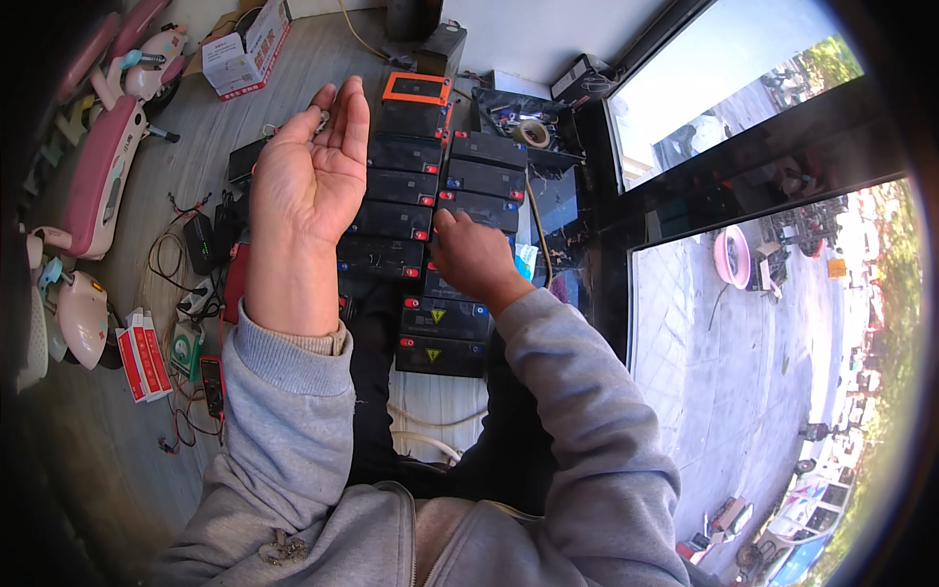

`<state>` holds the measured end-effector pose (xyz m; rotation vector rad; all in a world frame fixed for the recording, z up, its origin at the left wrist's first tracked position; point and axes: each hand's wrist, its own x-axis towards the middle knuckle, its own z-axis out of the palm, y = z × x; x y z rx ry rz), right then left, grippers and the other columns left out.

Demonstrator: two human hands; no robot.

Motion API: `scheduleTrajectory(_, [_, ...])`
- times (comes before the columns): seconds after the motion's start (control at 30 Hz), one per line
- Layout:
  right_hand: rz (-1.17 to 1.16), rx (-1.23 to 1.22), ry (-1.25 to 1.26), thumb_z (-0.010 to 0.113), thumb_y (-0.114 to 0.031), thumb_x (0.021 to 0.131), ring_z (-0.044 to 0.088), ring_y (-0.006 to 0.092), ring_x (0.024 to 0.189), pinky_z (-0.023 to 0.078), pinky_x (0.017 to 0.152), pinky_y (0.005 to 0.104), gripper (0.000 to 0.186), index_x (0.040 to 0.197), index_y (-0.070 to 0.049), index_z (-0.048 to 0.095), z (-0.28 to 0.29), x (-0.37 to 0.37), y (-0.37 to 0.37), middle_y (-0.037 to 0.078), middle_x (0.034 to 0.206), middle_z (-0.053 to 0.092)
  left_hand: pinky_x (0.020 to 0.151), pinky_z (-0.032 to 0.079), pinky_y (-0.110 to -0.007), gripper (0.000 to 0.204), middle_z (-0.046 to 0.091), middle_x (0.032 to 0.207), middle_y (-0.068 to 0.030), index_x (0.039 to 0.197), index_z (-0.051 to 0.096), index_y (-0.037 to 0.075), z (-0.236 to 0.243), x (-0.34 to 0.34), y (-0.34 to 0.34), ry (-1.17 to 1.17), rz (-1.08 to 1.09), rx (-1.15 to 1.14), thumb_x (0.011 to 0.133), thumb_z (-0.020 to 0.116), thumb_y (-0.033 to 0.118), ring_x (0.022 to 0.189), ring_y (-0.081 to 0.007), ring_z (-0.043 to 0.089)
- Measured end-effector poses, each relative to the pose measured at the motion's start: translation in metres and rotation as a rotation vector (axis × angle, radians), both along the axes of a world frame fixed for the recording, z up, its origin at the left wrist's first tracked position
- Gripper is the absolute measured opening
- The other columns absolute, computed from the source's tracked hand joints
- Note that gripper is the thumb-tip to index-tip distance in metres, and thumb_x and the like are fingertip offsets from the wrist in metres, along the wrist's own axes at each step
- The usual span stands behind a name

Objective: The person uses a screwdriver to tighten terminal screws on several black lead-acid batteries arranged on the floor. They handle small metal nuts and repeatedly adjust connections across multiple battery units.

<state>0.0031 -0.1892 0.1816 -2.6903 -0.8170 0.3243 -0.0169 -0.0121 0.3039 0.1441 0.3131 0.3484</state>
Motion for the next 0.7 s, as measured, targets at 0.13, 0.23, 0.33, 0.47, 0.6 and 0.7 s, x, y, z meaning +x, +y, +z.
scheduleTrajectory(0.13, [-0.044, -0.097, -0.01, 0.062, -0.036, 0.089, 0.066, 0.0392, 0.081, 0.052, 0.065, 0.0493, 0.039, 0.109, -0.005, 0.05, 0.0008, 0.0018, -0.0016, 0.021, 0.099, 0.064, 0.089, 0.059, -0.039, 0.017, 0.059, 0.105, -0.0233, 0.109, 0.046, -0.01, 0.0001, 0.0, 0.0001, 0.007, -0.011, -0.019, 0.099, 0.043, 0.004, 0.096, -0.0292, 0.066])
scheduleTrajectory(0.23, [0.008, 0.046, -0.047, 0.063, -0.036, 0.088, 0.066, 0.0389, 0.081, 0.052, 0.065, 0.049, 0.039, 0.109, -0.006, 0.05, 0.0003, 0.0019, -0.0011, 0.02, 0.099, 0.064, 0.091, 0.058, -0.04, 0.017, 0.059, 0.108, -0.0237, 0.108, 0.047, -0.01, 0.0013, 0.0005, 0.0004, 0.027, -0.004, -0.024, 0.1, 0.042, 0.004, 0.1, -0.0307, 0.065])
scheduleTrajectory(0.33, [0.01, -0.119, 0.034, 0.063, -0.036, 0.088, 0.066, 0.0391, 0.081, 0.051, 0.065, 0.0492, 0.04, 0.109, -0.006, 0.049, 0.0005, 0.0031, -0.0007, 0.019, 0.1, 0.064, 0.096, 0.055, -0.043, 0.019, 0.059, 0.114, -0.0248, 0.108, 0.048, -0.011, 0.0014, 0.0022, -0.0013, 0.065, -0.005, -0.013, 0.101, 0.04, 0.005, 0.108, -0.0336, 0.063])
scheduleTrajectory(0.47, [-0.023, -0.027, -0.101, 0.063, -0.038, 0.088, 0.065, 0.0394, 0.079, 0.051, 0.066, 0.0495, 0.039, 0.108, -0.006, 0.05, 0.0011, 0.0, -0.0023, 0.018, 0.093, 0.066, 0.097, 0.055, -0.043, 0.019, 0.058, 0.113, -0.0257, 0.109, 0.047, -0.011, -0.0001, 0.0017, -0.0004, 0.026, -0.055, -0.003, 0.101, 0.04, 0.004, 0.109, -0.0342, 0.062])
scheduleTrajectory(0.6, [0.061, 0.017, -0.009, 0.063, -0.039, 0.087, 0.066, 0.0384, 0.082, 0.051, 0.069, 0.0492, 0.039, 0.105, -0.006, 0.052, 0.0022, -0.001, -0.0007, 0.017, 0.092, 0.066, 0.098, 0.054, -0.043, 0.019, 0.057, 0.115, -0.0264, 0.111, 0.045, -0.012, -0.0009, 0.0017, -0.0015, 0.013, -0.082, 0.015, 0.1, 0.04, 0.003, 0.11, -0.0344, 0.061])
scheduleTrajectory(0.7, [0.005, -0.166, 0.051, 0.063, -0.039, 0.087, 0.067, 0.037, 0.085, 0.052, 0.072, 0.0481, 0.037, 0.1, -0.005, 0.055, 0.0041, 0.0003, 0.0003, 0.016, 0.093, 0.067, 0.098, 0.054, -0.043, 0.02, 0.056, 0.116, -0.0267, 0.113, 0.044, -0.012, -0.0006, 0.0024, -0.004, 0.013, -0.099, 0.014, 0.1, 0.04, 0.003, 0.111, -0.0343, 0.061])
